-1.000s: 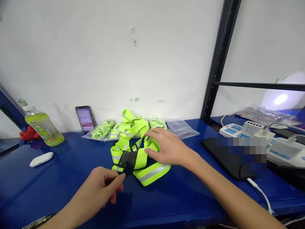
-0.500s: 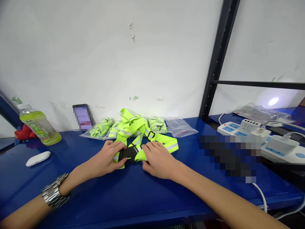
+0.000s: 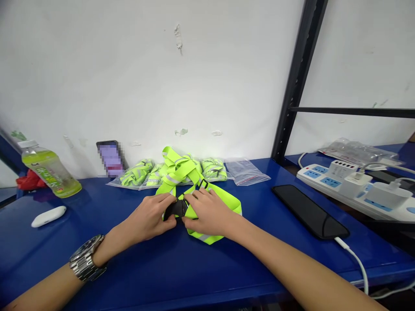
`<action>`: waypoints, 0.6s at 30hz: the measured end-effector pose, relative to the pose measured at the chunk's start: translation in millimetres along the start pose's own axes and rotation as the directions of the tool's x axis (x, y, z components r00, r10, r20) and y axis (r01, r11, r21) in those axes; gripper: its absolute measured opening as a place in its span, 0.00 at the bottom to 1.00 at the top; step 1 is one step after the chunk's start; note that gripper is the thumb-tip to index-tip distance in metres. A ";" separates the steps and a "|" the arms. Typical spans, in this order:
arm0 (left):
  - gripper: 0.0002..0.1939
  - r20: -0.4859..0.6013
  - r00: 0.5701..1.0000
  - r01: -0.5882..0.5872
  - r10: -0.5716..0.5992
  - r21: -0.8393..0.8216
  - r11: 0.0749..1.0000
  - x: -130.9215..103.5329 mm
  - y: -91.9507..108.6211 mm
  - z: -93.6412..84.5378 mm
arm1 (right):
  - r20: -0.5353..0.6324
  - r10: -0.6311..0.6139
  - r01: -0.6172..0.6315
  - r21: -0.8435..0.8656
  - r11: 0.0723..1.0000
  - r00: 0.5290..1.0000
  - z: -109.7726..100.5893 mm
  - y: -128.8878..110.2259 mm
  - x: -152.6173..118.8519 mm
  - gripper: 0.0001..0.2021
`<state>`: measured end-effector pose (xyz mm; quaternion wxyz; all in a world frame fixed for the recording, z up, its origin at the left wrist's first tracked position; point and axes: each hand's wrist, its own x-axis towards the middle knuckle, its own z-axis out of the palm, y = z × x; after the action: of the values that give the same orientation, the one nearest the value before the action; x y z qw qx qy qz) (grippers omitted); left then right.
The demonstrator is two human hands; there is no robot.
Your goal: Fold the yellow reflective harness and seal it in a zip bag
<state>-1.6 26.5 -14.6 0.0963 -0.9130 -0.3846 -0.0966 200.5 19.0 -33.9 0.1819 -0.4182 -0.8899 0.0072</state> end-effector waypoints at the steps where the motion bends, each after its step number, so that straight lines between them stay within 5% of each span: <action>1: 0.06 -0.028 0.999 -0.016 0.015 -0.009 1.000 -1.3 -1.8 1.6 | -0.010 -0.004 0.004 0.017 1.000 1.000 1.7 4.5 -1.3 0.22; 7: 0.14 -0.206 0.977 -0.090 0.056 -0.158 0.983 -6.7 -14.2 4.0 | -0.049 0.071 -0.045 0.404 0.913 0.996 -5.6 23.8 -3.7 0.21; 11: 0.18 -0.209 0.978 -0.044 0.003 -0.195 0.980 -8.0 -21.1 2.0 | -0.083 0.222 -0.145 0.536 0.832 0.971 -15.0 33.3 -1.0 0.19; 18: 0.23 -0.351 0.905 0.054 -0.240 -0.465 0.884 -12.1 -32.2 -1.9 | -0.158 0.462 -0.211 0.731 0.649 0.873 -27.0 55.3 -4.1 0.19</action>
<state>-33.2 39.8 -12.6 -0.0462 -0.8389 -0.3938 -0.3729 252.8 48.2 -19.1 0.4667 -0.4740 -0.6822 0.3034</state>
